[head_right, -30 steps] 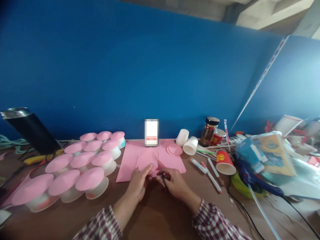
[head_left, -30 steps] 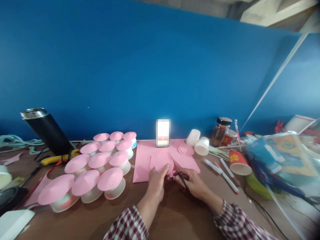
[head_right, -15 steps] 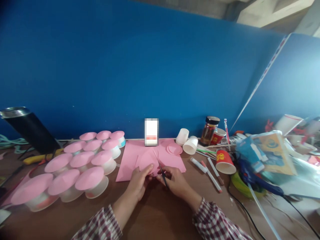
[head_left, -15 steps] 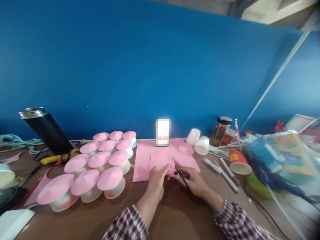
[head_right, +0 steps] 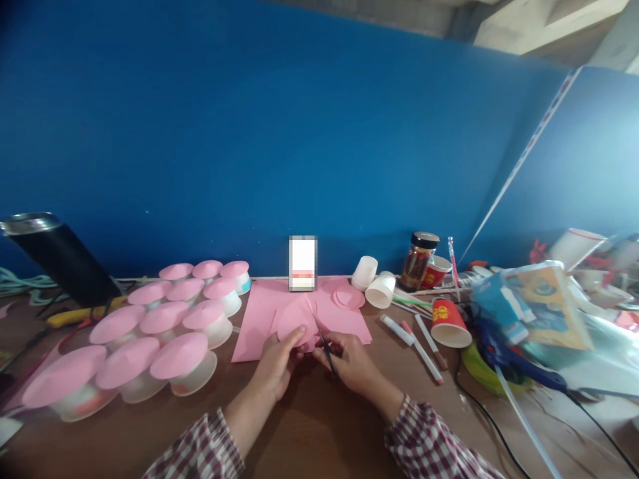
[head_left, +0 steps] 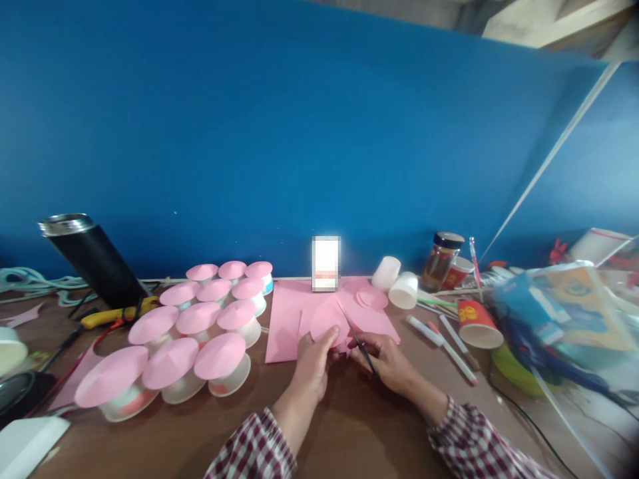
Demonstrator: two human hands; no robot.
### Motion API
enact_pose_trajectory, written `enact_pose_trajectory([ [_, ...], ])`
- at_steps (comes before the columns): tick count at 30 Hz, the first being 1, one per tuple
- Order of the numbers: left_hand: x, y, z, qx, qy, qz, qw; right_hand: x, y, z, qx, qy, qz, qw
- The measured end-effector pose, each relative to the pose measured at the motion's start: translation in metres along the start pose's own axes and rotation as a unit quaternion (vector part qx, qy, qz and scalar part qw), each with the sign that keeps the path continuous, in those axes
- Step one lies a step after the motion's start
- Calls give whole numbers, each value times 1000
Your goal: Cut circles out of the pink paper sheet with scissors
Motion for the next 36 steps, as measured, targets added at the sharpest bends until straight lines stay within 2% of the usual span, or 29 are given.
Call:
enact_pose_trajectory([
  [11,-1,-4,-3,-15,9,-9,1000,0,1,1,-12,-1,7,1000],
  [21,-1,-2,2,10,-20,0,1000,0,-1,0,10,-2,-11,1000],
  [36,0,-1,1,23,-3,4,1000,1,-6,2,-4,-1,-4,1000],
])
Point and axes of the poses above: each hand's wrist, its own x-axis towards the middle knuckle, its own z-axis out of the back of the hand, y = z × x, the point moved 8 cm from there along x, towards the middle knuckle, and after that the axes turned 6 degrees about -y, right-handed, at the moved point
